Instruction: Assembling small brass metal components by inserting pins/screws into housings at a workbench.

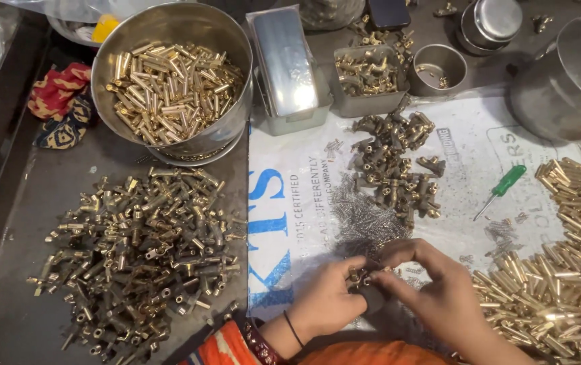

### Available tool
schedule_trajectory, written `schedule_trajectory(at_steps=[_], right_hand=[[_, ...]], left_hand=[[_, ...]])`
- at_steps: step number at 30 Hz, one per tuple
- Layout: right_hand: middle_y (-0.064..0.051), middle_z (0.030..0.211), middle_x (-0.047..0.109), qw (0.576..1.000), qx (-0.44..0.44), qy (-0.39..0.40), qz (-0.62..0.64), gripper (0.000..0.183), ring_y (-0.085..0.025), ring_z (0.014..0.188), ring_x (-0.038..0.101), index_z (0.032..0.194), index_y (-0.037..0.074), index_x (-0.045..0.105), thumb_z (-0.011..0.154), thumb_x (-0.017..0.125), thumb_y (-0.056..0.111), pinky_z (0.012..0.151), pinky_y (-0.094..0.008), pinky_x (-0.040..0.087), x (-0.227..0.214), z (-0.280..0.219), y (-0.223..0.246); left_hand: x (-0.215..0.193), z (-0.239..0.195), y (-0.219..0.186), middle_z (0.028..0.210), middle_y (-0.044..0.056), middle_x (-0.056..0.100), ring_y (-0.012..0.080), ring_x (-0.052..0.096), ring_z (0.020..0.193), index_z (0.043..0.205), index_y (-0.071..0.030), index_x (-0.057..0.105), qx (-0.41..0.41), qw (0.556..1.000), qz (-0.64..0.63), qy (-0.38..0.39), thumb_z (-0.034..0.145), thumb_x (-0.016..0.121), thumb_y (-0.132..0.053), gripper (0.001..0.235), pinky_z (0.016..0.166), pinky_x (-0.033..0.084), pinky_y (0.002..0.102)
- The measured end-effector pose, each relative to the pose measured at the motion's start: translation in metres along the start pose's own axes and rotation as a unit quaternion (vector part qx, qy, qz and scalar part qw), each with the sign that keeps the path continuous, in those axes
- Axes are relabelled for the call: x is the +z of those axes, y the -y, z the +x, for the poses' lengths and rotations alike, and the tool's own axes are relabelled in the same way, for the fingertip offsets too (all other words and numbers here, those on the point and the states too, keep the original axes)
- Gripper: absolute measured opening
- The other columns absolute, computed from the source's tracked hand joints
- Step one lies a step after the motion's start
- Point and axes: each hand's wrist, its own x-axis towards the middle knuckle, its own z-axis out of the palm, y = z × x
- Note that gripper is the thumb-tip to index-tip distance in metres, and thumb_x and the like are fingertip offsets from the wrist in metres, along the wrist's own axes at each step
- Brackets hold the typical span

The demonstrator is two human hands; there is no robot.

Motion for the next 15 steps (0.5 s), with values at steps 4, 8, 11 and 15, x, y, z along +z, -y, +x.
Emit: schedule_trajectory(at_steps=[4, 8, 11, 15], right_hand=[[-0.004, 0.104, 0.079, 0.999, 0.048, 0.019, 0.009, 0.022, -0.014, 0.095, 0.074, 0.092, 0.004, 0.072, 0.075, 0.083, 0.009, 0.084, -0.030, 0.058, -0.001, 0.004, 0.000], [-0.010, 0.101, 0.081, 0.964, 0.191, 0.083, 0.166, 0.012, -0.021, 0.094, 0.074, 0.088, 0.001, 0.076, 0.077, 0.081, 0.003, 0.087, -0.036, 0.060, -0.007, 0.009, -0.024], [-0.011, 0.102, 0.081, 0.950, 0.201, 0.109, 0.214, 0.012, -0.023, 0.096, 0.074, 0.089, 0.001, 0.077, 0.077, 0.080, 0.002, 0.089, -0.038, 0.061, -0.009, 0.009, -0.026], [-0.006, 0.113, 0.078, 0.994, -0.021, 0.095, 0.046, 0.018, -0.020, 0.111, 0.073, 0.092, 0.009, 0.074, 0.076, 0.082, 0.010, 0.099, -0.037, 0.053, -0.010, 0.003, -0.008]], left_hand=[[0.001, 0.005, 0.020, 0.094, 0.002, 0.074, 0.0082, 0.066, 0.086, 0.114, -0.002, 0.070, 0.062, 0.996, -0.060, 0.018, 0.087, 0.069, -0.008, 0.028, 0.079, 0.055, 0.026], [-0.002, 0.006, 0.024, 0.084, 0.006, 0.069, 0.0057, 0.060, 0.064, 0.116, -0.003, 0.066, -0.068, 0.974, -0.191, 0.098, 0.094, 0.064, -0.009, 0.023, 0.056, 0.047, 0.021], [-0.005, 0.004, 0.017, 0.077, 0.007, 0.068, 0.0039, 0.052, 0.053, 0.119, -0.005, 0.065, -0.114, 0.970, -0.176, 0.120, 0.095, 0.061, -0.011, 0.025, 0.044, 0.039, 0.018], [-0.002, 0.004, 0.028, 0.087, 0.001, 0.071, 0.0030, 0.063, 0.065, 0.120, -0.011, 0.065, -0.126, 0.949, -0.248, 0.147, 0.094, 0.066, -0.014, 0.026, 0.052, 0.043, 0.016]])
